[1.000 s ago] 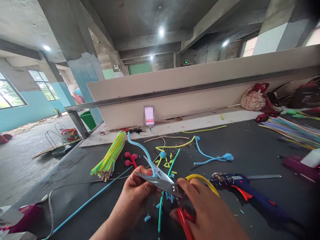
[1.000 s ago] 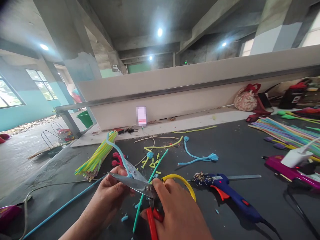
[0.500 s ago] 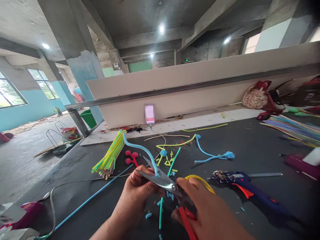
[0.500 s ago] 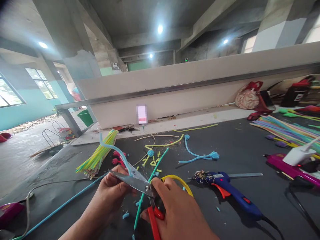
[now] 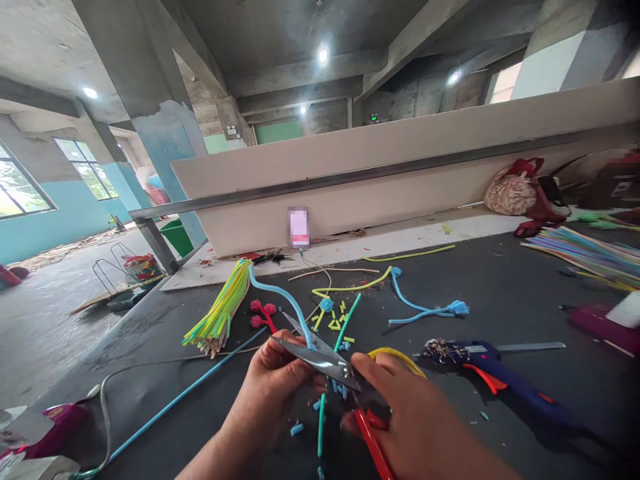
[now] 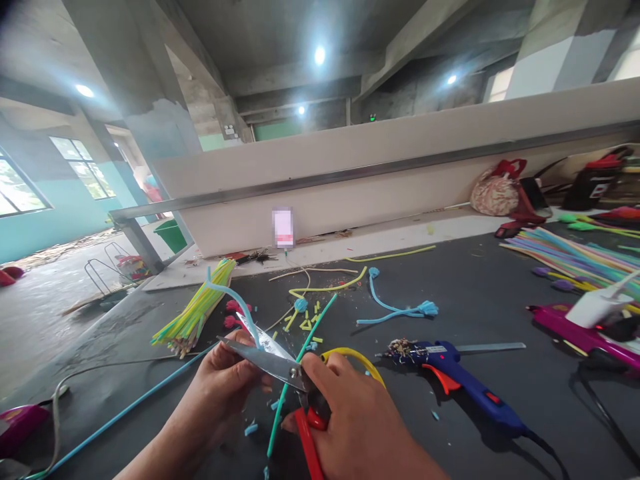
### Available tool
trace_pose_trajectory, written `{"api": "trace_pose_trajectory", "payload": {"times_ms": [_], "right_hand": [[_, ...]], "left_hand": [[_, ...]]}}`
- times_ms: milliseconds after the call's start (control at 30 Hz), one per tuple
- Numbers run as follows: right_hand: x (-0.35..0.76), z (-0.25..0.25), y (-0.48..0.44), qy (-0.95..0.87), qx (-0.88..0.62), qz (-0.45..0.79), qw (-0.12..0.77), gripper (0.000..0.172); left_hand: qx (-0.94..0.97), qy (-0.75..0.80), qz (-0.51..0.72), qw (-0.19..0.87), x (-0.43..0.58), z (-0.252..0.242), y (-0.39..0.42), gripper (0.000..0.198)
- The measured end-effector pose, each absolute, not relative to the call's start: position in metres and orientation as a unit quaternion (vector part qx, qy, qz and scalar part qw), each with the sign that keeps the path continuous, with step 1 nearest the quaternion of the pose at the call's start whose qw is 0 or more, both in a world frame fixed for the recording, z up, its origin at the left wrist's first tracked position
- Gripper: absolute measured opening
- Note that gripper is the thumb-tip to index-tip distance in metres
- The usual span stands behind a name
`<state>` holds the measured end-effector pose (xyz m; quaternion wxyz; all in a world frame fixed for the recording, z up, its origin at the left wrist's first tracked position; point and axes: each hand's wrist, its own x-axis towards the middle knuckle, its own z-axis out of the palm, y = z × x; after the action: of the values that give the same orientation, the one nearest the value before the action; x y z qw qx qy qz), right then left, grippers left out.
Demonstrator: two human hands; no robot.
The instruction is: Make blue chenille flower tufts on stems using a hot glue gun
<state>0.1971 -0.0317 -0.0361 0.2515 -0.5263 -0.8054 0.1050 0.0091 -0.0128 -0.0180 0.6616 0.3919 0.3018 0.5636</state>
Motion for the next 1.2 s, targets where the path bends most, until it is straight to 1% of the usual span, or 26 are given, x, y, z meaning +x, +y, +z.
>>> {"api": "trace_pose_trajectory", "payload": {"times_ms": [100, 267, 500, 600, 700, 800, 900, 967, 1100, 1133, 1200], "right_hand": [[0.198, -0.036, -0.031, -0.808, -0.52, 0.106, 0.257, 0.038], [0.2, -0.036, -0.026, -0.813, -0.515, 0.103, 0.249, 0.043], [0.199, -0.03, -0.031, -0.811, -0.52, 0.111, 0.244, 0.044], [0.198, -0.027, -0.033, -0.808, -0.526, 0.108, 0.242, 0.046], [0.199, -0.027, -0.031, -0.808, -0.531, 0.113, 0.23, 0.043], [0.201, -0.027, -0.029, -0.812, -0.532, 0.105, 0.217, 0.042], [0.204, -0.027, -0.028, -0.812, -0.539, 0.077, 0.21, 0.046], [0.207, -0.028, -0.027, -0.812, -0.544, 0.057, 0.204, 0.048], [0.209, -0.031, -0.028, -0.82, -0.543, 0.025, 0.179, 0.048], [0.208, -0.031, -0.028, -0.822, -0.543, 0.016, 0.173, 0.047], [0.204, -0.032, -0.03, -0.825, -0.541, -0.001, 0.164, 0.046]], "left_hand": [[0.399, 0.303, 0.562, 0.658, 0.008, -0.018, -0.012, 0.018], [0.412, 0.294, 0.552, 0.663, 0.005, -0.018, -0.011, 0.017], [0.42, 0.275, 0.547, 0.67, 0.005, -0.018, -0.012, 0.016], [0.422, 0.286, 0.555, 0.658, 0.005, -0.018, -0.01, 0.016], [0.427, 0.304, 0.557, 0.644, 0.002, -0.018, -0.006, 0.018], [0.426, 0.308, 0.515, 0.677, -0.005, -0.015, -0.004, 0.014], [0.402, 0.324, 0.474, 0.713, -0.014, -0.008, -0.002, 0.009], [0.398, 0.314, 0.472, 0.721, -0.02, -0.002, -0.001, 0.013], [0.41, 0.292, 0.503, 0.702, -0.022, 0.004, 0.001, 0.038], [0.417, 0.303, 0.51, 0.689, -0.021, 0.004, 0.001, 0.04], [0.434, 0.346, 0.51, 0.657, -0.018, 0.004, 0.001, 0.038]]}}
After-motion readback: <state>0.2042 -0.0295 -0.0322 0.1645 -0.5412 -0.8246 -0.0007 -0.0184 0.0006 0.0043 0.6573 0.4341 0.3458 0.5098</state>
